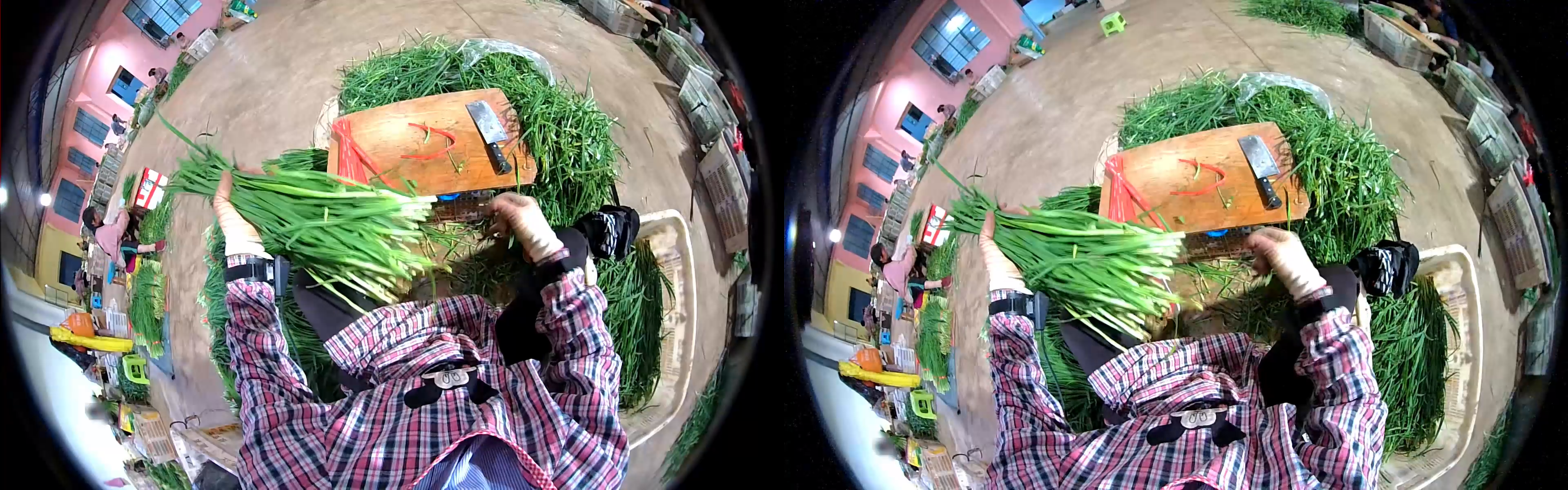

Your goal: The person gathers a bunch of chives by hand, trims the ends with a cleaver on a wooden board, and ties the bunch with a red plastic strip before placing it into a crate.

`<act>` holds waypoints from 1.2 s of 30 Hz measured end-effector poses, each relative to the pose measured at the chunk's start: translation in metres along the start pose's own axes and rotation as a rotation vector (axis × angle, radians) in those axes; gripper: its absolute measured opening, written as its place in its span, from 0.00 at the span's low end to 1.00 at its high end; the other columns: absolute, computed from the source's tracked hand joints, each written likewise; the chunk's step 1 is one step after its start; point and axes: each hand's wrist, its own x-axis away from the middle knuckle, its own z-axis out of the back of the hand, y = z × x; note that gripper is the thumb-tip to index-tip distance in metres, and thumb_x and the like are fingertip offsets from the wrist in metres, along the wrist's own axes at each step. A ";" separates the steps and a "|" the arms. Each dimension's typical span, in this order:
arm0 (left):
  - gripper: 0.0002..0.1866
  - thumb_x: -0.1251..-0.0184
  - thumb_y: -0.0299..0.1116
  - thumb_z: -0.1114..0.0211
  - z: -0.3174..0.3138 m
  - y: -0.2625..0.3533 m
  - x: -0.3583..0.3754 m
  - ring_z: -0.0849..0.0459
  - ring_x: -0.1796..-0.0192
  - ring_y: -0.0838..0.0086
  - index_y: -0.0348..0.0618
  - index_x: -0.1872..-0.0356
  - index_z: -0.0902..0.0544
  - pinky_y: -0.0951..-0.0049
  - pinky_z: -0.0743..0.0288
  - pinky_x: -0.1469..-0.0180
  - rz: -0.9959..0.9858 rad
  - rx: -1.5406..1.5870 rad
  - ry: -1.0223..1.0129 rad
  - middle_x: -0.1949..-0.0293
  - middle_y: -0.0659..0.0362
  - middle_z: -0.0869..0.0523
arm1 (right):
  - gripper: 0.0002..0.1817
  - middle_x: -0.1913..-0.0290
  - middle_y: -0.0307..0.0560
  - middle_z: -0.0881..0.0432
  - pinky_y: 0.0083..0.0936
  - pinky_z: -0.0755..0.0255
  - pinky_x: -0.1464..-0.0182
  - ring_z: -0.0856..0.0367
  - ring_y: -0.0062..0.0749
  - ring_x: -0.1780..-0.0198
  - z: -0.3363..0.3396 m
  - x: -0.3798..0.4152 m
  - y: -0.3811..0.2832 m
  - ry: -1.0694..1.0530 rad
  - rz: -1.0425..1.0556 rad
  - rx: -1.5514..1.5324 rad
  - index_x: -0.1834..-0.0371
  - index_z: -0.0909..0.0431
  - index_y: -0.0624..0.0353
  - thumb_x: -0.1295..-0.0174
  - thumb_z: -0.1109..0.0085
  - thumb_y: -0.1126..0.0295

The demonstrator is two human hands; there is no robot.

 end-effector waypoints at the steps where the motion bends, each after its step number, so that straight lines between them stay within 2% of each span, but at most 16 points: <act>1: 0.17 0.36 0.46 0.35 0.006 0.004 -0.002 0.17 0.57 0.55 0.42 0.59 0.22 0.49 0.23 0.47 -0.006 0.020 0.041 0.65 0.54 0.16 | 0.11 0.80 0.35 0.24 0.19 0.33 0.75 0.27 0.20 0.79 0.014 -0.001 -0.001 0.085 0.062 0.004 0.63 0.19 0.62 0.32 0.44 0.66; 4: 0.16 0.35 0.44 0.36 0.039 0.015 -0.019 0.16 0.54 0.52 0.41 0.61 0.20 0.44 0.24 0.44 -0.032 0.043 0.047 0.63 0.53 0.16 | 0.11 0.68 0.46 0.17 0.25 0.25 0.63 0.19 0.30 0.67 0.028 0.011 -0.010 0.008 0.093 0.393 0.54 0.19 0.61 0.36 0.42 0.69; 6: 0.15 0.35 0.44 0.36 0.048 0.018 -0.024 0.17 0.53 0.50 0.41 0.61 0.19 0.44 0.24 0.43 -0.068 0.009 0.127 0.63 0.52 0.15 | 0.31 0.45 0.54 0.19 0.34 0.27 0.41 0.21 0.46 0.42 0.010 0.027 -0.036 -0.076 0.400 1.070 0.37 0.26 0.55 0.47 0.32 0.70; 7: 0.15 0.35 0.44 0.36 0.043 0.018 -0.021 0.17 0.53 0.50 0.40 0.61 0.19 0.45 0.24 0.44 -0.085 0.004 0.189 0.62 0.51 0.15 | 0.40 0.39 0.56 0.24 0.37 0.31 0.36 0.27 0.51 0.37 0.001 0.026 -0.045 -0.150 0.484 1.137 0.32 0.30 0.55 0.53 0.28 0.66; 9: 0.15 0.35 0.43 0.36 0.038 0.017 -0.015 0.17 0.54 0.51 0.40 0.61 0.19 0.47 0.24 0.44 -0.063 -0.009 0.237 0.62 0.51 0.15 | 0.43 0.38 0.57 0.24 0.37 0.32 0.35 0.27 0.52 0.36 -0.028 0.033 -0.060 -0.192 0.584 0.966 0.31 0.33 0.56 0.55 0.26 0.63; 13: 0.15 0.35 0.43 0.36 0.045 0.014 -0.014 0.16 0.54 0.55 0.40 0.60 0.19 0.51 0.23 0.44 -0.043 -0.006 0.208 0.60 0.51 0.14 | 0.45 0.38 0.60 0.26 0.39 0.33 0.36 0.28 0.53 0.37 -0.091 0.024 -0.066 -0.346 0.746 0.801 0.31 0.33 0.56 0.55 0.26 0.56; 15: 0.16 0.35 0.44 0.36 0.063 0.011 -0.024 0.16 0.54 0.57 0.40 0.58 0.18 0.53 0.23 0.45 -0.049 0.020 0.179 0.59 0.51 0.14 | 0.34 0.54 0.60 0.18 0.40 0.27 0.46 0.19 0.53 0.48 -0.113 0.009 -0.042 -0.294 0.748 0.771 0.39 0.26 0.56 0.49 0.29 0.55; 18: 0.18 0.36 0.45 0.34 0.069 0.014 -0.024 0.16 0.53 0.60 0.42 0.55 0.18 0.55 0.23 0.45 -0.031 -0.010 0.242 0.55 0.54 0.14 | 0.15 0.72 0.60 0.21 0.35 0.26 0.64 0.21 0.47 0.70 -0.114 0.000 -0.018 -0.335 0.403 0.547 0.58 0.18 0.61 0.37 0.37 0.59; 19: 0.19 0.37 0.46 0.33 0.077 0.016 -0.024 0.16 0.53 0.61 0.42 0.55 0.17 0.56 0.23 0.45 -0.016 0.003 0.241 0.54 0.55 0.14 | 0.14 0.75 0.53 0.20 0.29 0.27 0.66 0.24 0.35 0.73 -0.107 0.004 -0.020 -0.376 0.331 0.460 0.61 0.18 0.62 0.36 0.38 0.60; 22: 0.26 0.40 0.49 0.31 0.087 0.022 -0.018 0.17 0.49 0.58 0.40 0.49 0.20 0.53 0.26 0.41 -0.045 -0.057 0.280 0.49 0.52 0.15 | 0.14 0.78 0.35 0.26 0.22 0.31 0.70 0.29 0.18 0.74 -0.074 0.018 -0.032 -0.330 0.060 0.329 0.65 0.19 0.62 0.34 0.38 0.60; 23: 0.27 0.41 0.50 0.31 0.087 0.024 -0.018 0.18 0.48 0.57 0.39 0.48 0.20 0.52 0.26 0.41 -0.041 -0.057 0.310 0.48 0.52 0.16 | 0.14 0.79 0.38 0.27 0.23 0.30 0.70 0.30 0.19 0.75 -0.059 0.017 -0.025 -0.297 0.037 0.293 0.67 0.19 0.62 0.35 0.38 0.60; 25: 0.30 0.41 0.51 0.31 0.105 0.022 -0.025 0.19 0.46 0.55 0.38 0.47 0.21 0.51 0.28 0.39 -0.031 -0.033 0.332 0.47 0.51 0.16 | 0.14 0.76 0.50 0.19 0.34 0.26 0.67 0.19 0.38 0.73 -0.026 0.013 -0.013 -0.222 0.358 1.026 0.70 0.18 0.58 0.38 0.37 0.58; 27: 0.29 0.40 0.51 0.32 0.109 0.022 -0.026 0.19 0.46 0.55 0.38 0.47 0.21 0.50 0.28 0.39 -0.019 -0.008 0.336 0.47 0.50 0.16 | 0.14 0.70 0.51 0.17 0.36 0.25 0.63 0.17 0.45 0.66 -0.005 0.018 -0.004 -0.238 0.522 1.445 0.65 0.17 0.55 0.42 0.35 0.56; 28: 0.27 0.39 0.50 0.34 0.104 0.021 -0.024 0.18 0.47 0.54 0.37 0.48 0.21 0.49 0.28 0.39 -0.016 0.011 0.342 0.48 0.49 0.16 | 0.19 0.69 0.47 0.17 0.35 0.25 0.60 0.17 0.42 0.62 -0.014 0.026 -0.016 -0.172 0.586 1.633 0.55 0.18 0.52 0.48 0.32 0.56; 33: 0.21 0.36 0.46 0.35 0.082 0.012 -0.013 0.17 0.51 0.54 0.39 0.52 0.20 0.48 0.23 0.44 0.001 0.013 0.304 0.50 0.49 0.16 | 0.26 0.69 0.45 0.20 0.36 0.26 0.62 0.19 0.41 0.64 -0.093 0.040 -0.072 0.033 0.941 1.148 0.48 0.23 0.51 0.52 0.29 0.58; 36: 0.23 0.37 0.46 0.34 0.075 0.004 -0.011 0.18 0.50 0.56 0.38 0.49 0.21 0.49 0.23 0.44 0.012 0.025 0.306 0.50 0.50 0.16 | 0.26 0.73 0.43 0.21 0.39 0.27 0.65 0.20 0.42 0.69 -0.136 0.029 -0.075 0.003 1.039 1.152 0.49 0.24 0.52 0.51 0.30 0.57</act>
